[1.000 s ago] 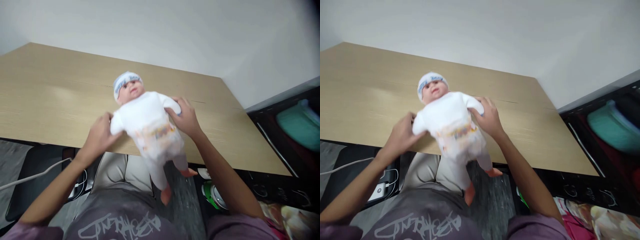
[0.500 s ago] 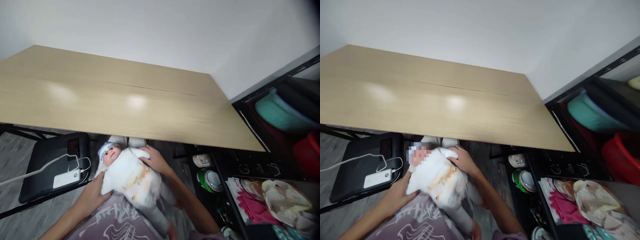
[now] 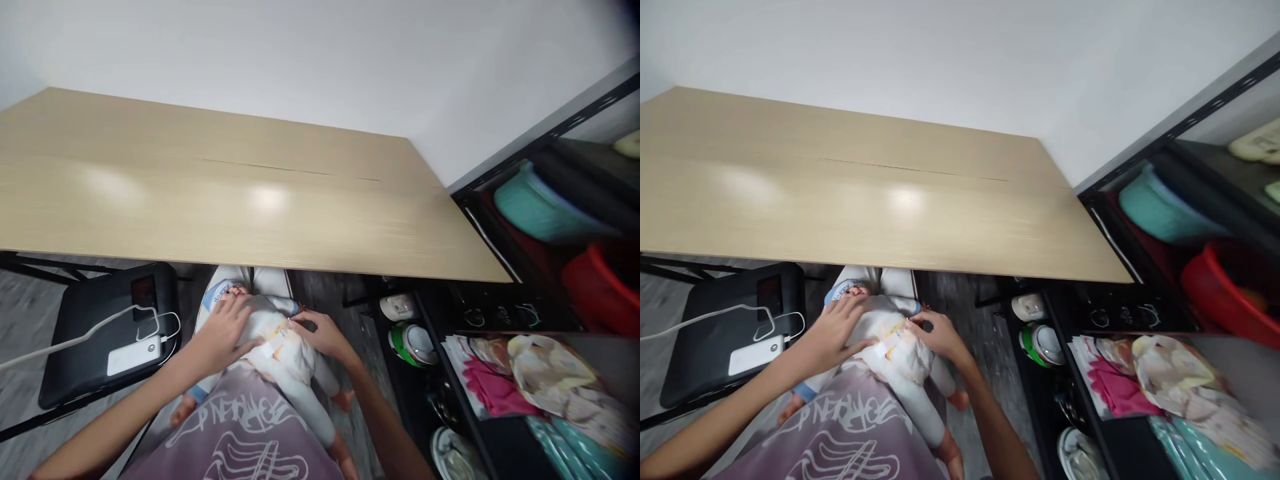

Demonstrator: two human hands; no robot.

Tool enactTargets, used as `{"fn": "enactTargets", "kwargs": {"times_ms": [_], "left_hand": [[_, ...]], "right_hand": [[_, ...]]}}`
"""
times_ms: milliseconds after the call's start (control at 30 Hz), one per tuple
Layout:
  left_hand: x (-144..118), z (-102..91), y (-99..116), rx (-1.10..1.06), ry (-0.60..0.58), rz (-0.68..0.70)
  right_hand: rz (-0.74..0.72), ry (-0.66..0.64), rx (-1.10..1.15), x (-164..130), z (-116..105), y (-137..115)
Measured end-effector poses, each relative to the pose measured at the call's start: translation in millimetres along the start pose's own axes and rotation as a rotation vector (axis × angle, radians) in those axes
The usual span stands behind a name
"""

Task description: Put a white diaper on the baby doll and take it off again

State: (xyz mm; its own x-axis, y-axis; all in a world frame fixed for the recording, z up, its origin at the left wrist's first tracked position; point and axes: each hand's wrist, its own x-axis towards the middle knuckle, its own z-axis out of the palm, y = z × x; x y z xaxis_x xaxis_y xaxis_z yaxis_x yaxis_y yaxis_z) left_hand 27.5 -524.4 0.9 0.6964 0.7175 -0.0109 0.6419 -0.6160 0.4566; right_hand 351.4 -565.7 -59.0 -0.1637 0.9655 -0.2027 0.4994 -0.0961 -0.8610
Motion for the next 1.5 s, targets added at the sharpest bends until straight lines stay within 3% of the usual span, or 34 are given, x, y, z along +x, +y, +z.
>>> {"fn": "enactTargets", "kwargs": {"times_ms": [100,233,400,567,733,900,1067,1200,1367,1433,1500], "left_hand": [[44.3,17.2,9.3,-0.231,-0.131,0.203],[67.9,40.0,12.3,-0.286,-0.2,0.247],[62.3,39.5,1.5,-0.48,-0.176,0.25],[58.4,37.9,-2.5,-0.57,-0.138,0.242],[57.8,44.0,0.3,-0.557,-0.123,0.236],[52.5,44.1,3.0,-0.524,-0.114,0.205],[26.7,16.6,10.4,-0.595,-0.146,0.141],[-4.5,-5.9,12.0,-0.667,-0.314,0.231],[-13.3,-4.8,10.5,-0.667,-0.432,0.31],[-2.8,-3.6,12.2,-0.679,-0.438,0.316],[15.4,-1.5,16.5,-0.652,-0.401,0.315]], "right_hand": [[-0.025,-0.008,0.002,6.1,5.0,13.5],[0.005,0.013,0.001,21.4,9.1,48.6],[0.036,0.025,0.026,25.9,10.1,67.4],[-0.077,-0.101,0.051,20.1,6.8,39.4],[-0.133,-0.085,-0.009,22.7,5.9,24.3],[-0.102,-0.005,-0.074,31.0,11.9,45.9],[-0.014,0.09,-0.12,33.8,2.3,67.8],[-0.124,-0.001,-0.054,24.3,-3.2,38.4],[-0.347,-0.246,-0.054,16.1,3.8,-19.0],[-0.322,-0.239,-0.088,8.8,-0.9,-24.2],[-0.198,-0.245,-0.106,-6.4,-13.5,-15.4]]}}
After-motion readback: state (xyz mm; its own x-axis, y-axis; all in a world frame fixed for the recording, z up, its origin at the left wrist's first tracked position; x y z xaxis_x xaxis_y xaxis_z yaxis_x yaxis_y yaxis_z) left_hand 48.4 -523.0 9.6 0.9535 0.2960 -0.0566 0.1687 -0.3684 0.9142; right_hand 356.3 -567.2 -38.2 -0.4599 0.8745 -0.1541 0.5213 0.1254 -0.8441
